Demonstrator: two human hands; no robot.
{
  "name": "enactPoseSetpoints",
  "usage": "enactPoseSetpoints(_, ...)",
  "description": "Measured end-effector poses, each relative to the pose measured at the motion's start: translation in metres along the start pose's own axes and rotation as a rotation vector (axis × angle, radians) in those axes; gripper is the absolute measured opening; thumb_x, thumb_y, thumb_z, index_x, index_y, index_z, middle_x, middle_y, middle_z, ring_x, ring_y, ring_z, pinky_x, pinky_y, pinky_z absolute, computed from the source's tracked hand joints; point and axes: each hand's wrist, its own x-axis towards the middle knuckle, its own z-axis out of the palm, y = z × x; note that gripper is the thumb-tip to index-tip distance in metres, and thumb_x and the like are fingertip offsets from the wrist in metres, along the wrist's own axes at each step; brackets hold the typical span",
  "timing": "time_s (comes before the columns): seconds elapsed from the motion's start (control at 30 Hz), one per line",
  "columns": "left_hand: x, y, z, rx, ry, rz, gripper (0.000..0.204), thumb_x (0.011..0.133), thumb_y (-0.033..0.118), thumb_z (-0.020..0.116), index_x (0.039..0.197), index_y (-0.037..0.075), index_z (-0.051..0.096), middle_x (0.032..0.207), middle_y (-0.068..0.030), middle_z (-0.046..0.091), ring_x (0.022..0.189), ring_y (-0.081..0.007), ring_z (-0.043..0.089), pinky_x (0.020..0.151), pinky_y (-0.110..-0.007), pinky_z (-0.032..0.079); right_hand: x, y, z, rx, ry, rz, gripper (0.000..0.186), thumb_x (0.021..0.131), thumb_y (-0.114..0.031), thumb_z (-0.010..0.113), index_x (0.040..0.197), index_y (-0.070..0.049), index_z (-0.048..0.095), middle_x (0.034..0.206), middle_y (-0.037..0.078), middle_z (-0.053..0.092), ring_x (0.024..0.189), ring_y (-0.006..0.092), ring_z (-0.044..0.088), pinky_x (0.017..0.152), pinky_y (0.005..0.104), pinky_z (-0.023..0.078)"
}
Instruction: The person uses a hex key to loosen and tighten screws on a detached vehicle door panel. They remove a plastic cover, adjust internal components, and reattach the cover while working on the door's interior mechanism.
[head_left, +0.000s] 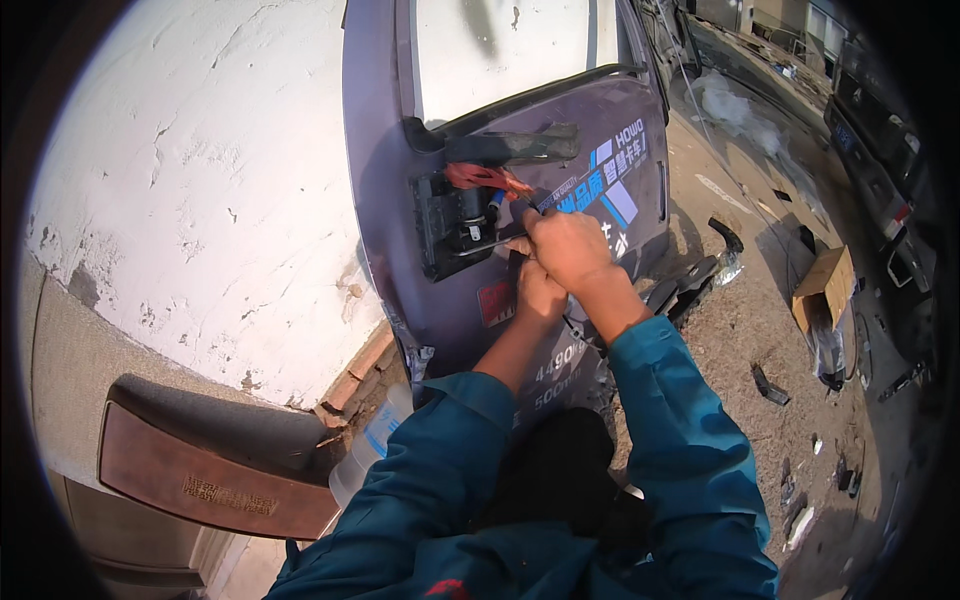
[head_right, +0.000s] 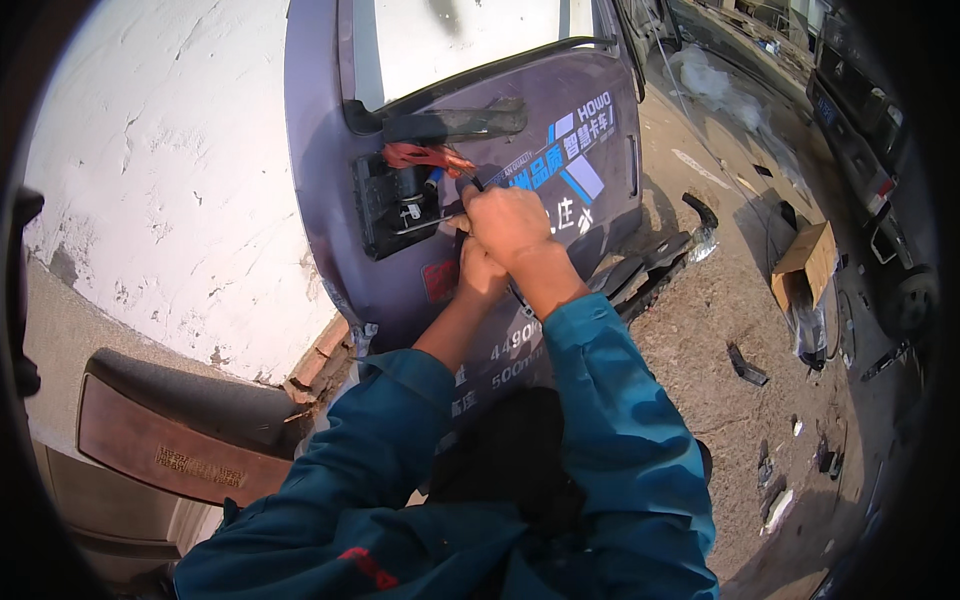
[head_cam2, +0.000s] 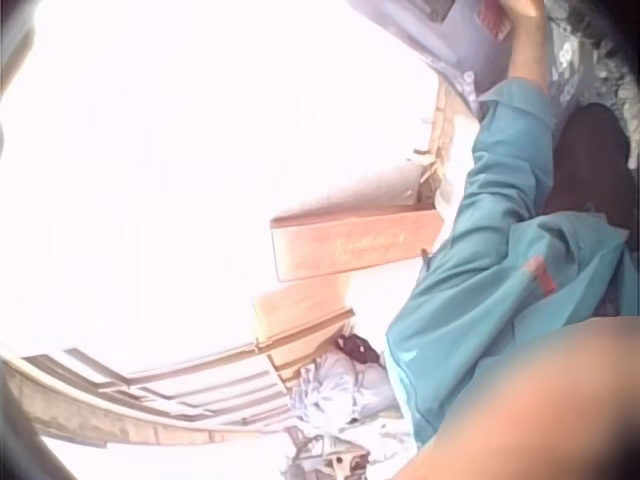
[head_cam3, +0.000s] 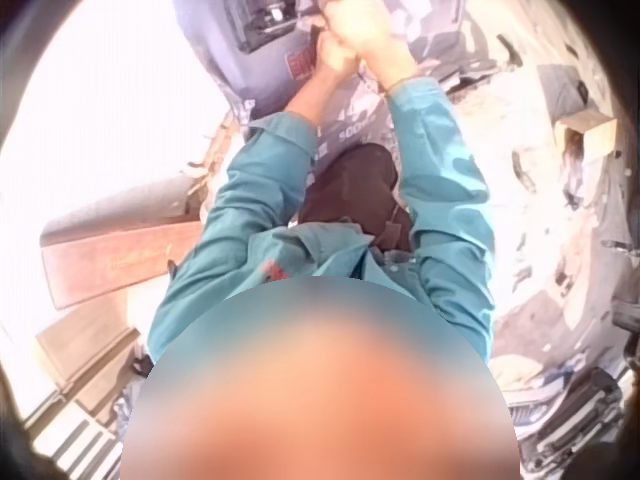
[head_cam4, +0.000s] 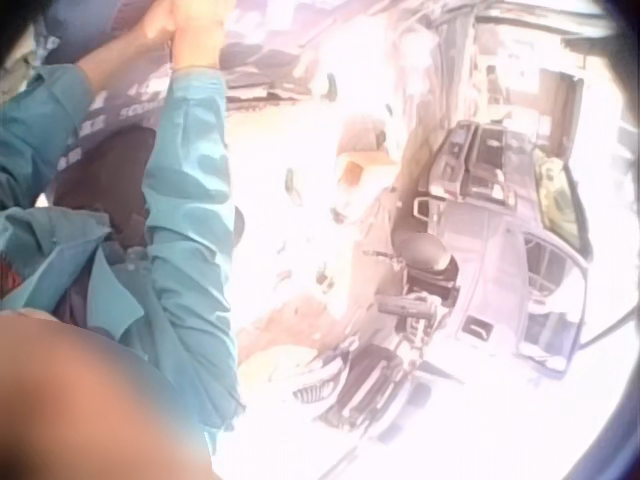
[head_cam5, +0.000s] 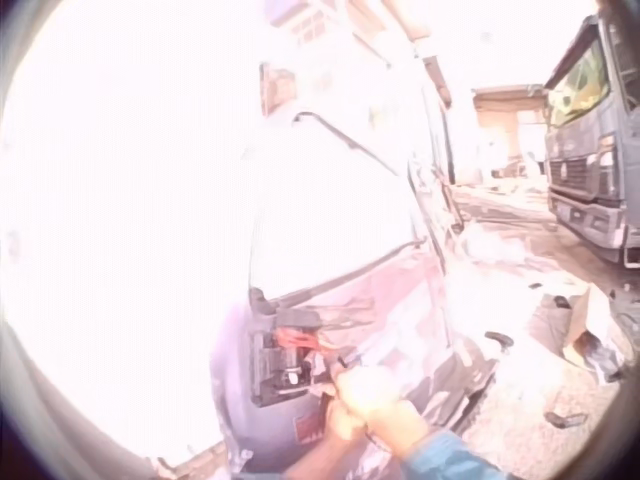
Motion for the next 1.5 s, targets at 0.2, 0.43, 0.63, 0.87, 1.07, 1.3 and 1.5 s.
enactPoseSetpoints(0.2, 0.006, -0.015, -0.026, 0.022, -0.029, -0.135, 0.037, 0.108, 0.023, 0.062, 0.137, 0.001, 0.066, 0.113, -0.0140, 0.079, 0.105, -0.0280, 0.076, 0.093, -0.043, 0.057, -0.017, -0.004, 0.010, 0.531, 0.078, 0.239, 0.034, 0.104, -0.028, 0.073, 0.124, 0.000, 0.076, 0.104, 0.023, 0.081, 0.094, 0.0389, 0.079, 0.084, 0.0431, 0.063)
enactPoseSetpoints(0.43, -0.015, 0.063, -0.070, 0.187, -0.018, -0.266, 0.039, 0.112, 0.018, 0.057, 0.145, -0.001, 0.063, 0.119, -0.0231, 0.077, 0.111, -0.0315, 0.077, 0.092, -0.039, 0.057, -0.005, -0.033, 0.037, 1.643, 0.148, 0.689, 0.030, 0.107, -0.008, 0.064, 0.128, 0.012, 0.071, 0.110, 0.016, 0.077, 0.090, 0.0216, 0.074, 0.085, 0.0344, 0.060)
enactPoseSetpoints(0.63, -0.035, 0.153, -0.140, 0.719, 0.031, 0.277, 0.040, 0.099, 0.008, 0.072, 0.138, 0.002, 0.072, 0.086, -0.0143, 0.077, 0.071, -0.0329, 0.075, 0.067, -0.041, 0.059, 0.005, -0.032, 0.034, 1.828, 0.270, 0.822, 0.023, 0.106, -0.004, 0.062, 0.119, 0.015, 0.063, 0.097, 0.018, 0.073, 0.082, 0.0256, 0.076, 0.071, 0.0333, 0.066)
enactPoseSetpoints(0.87, 0.009, 0.127, -0.204, 0.894, 0.299, 0.688, 0.028, 0.086, -0.003, 0.076, 0.112, 0.003, 0.081, 0.077, -0.0087, 0.072, 0.061, -0.0246, 0.069, 0.055, -0.037, 0.053, 0.019, -0.046, 0.038, 1.716, 0.388, 0.778, 0.025, 0.104, -0.003, 0.066, 0.122, 0.012, 0.059, 0.097, 0.018, 0.072, 0.079, 0.0243, 0.075, 0.070, 0.0343, 0.065)
enactPoseSetpoints(1.07, 0.009, 0.125, -0.195, 1.006, 0.307, 0.715, 0.026, 0.083, -0.005, 0.077, 0.108, 0.002, 0.081, 0.072, -0.0067, 0.067, 0.057, -0.0232, 0.063, 0.052, -0.036, 0.051, 0.036, -0.042, 0.020, 1.608, 0.423, 0.663, 0.023, 0.104, -0.004, 0.066, 0.124, 0.005, 0.057, 0.096, 0.015, 0.072, 0.077, 0.0230, 0.073, 0.072, 0.0342, 0.064)
enactPoseSetpoints(1.3, 0.009, 0.124, -0.192, 0.981, 0.328, 0.698, 0.026, 0.081, -0.005, 0.077, 0.106, 0.000, 0.080, 0.072, -0.0081, 0.066, 0.058, -0.0236, 0.064, 0.052, -0.037, 0.051, 0.017, -0.022, 0.007, 1.559, 0.197, 0.564, 0.027, 0.107, -0.005, 0.063, 0.132, 0.006, 0.058, 0.103, 0.015, 0.074, 0.085, 0.0218, 0.073, 0.072, 0.0338, 0.064)
enactPoseSetpoints(1.5, 0.008, 0.124, -0.192, 0.967, 0.357, 0.696, 0.026, 0.082, -0.005, 0.076, 0.106, 0.000, 0.080, 0.072, -0.0083, 0.066, 0.058, -0.0246, 0.063, 0.052, -0.037, 0.051, 0.009, -0.007, 0.005, 1.345, 0.065, 0.474, 0.018, 0.104, -0.007, 0.070, 0.119, 0.004, 0.071, 0.108, 0.015, 0.077, 0.091, 0.0216, 0.076, 0.073, 0.0357, 0.062)
